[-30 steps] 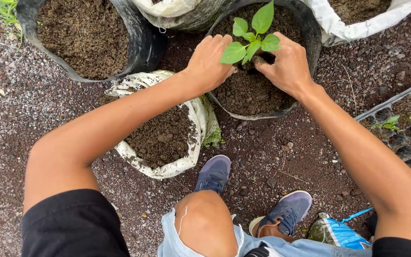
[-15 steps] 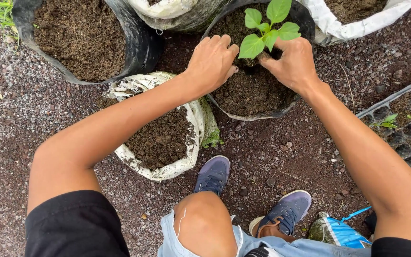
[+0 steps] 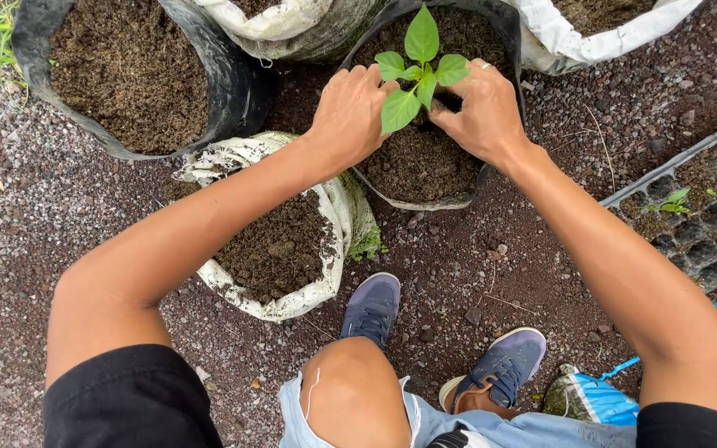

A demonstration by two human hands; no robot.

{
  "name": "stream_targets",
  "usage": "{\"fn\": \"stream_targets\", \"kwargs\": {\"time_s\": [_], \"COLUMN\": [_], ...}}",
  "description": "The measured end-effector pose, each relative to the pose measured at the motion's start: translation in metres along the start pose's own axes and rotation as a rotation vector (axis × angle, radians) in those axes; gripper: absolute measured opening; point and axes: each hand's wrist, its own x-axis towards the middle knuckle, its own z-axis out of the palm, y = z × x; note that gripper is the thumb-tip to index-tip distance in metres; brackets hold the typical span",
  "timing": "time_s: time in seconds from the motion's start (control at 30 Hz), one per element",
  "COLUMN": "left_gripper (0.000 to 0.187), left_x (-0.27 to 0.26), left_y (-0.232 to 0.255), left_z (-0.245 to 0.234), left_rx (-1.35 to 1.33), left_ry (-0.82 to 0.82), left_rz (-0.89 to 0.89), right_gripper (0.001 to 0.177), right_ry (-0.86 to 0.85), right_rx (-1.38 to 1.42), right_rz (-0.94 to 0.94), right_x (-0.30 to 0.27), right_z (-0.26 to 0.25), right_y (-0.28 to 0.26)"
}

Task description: Transplanting young plants from a seedling tray into larger planting bags filled with soil.

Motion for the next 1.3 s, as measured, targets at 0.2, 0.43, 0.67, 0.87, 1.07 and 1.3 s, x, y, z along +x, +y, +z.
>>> {"fn": "stream_targets", "kwargs": {"time_s": [0.2,0.43,0.67,0.87,1.07,1.3], "left_gripper": [0.028,0.057,0.066,0.066,0.064,0.033], "left_x": [0.001,0.015,0.024,0.018,0.019,0.016], "left_y": [0.003,0.009,-0.007,-0.008,0.002,0.005], "left_z": [-0.005,0.024,0.046,0.043,0.029,0.019], "left_rx": [-0.032,-0.089,-0.103,-0.175,-0.234,-0.311], "left_ry": [0.174,0.135,0.147,0.194,0.147,0.236], "left_rz": [0.072,0.032,0.085,0.041,-0.001,0.068], "right_gripper": [0.037,0.033,0.024,0.029,0.019,0.032], "right_ry": [-0.077,-0.125,-0.091,-0.062,-0.052,-0.038], "right_rx": [-0.055,-0.088,-0.096,-0.039,-0.038,-0.07], "right_rz": [0.091,0.152,0.094,0.047,0.046,0.073], "right_x": [-0.004,-0.008,-0.007,-0.003,-0.007,-0.007], "right_z": [0.003,0.01,0.005,0.003,0.008,0.008], "right_y": [0.006,0.014,0.011,0.009,0.016,0.017]}}
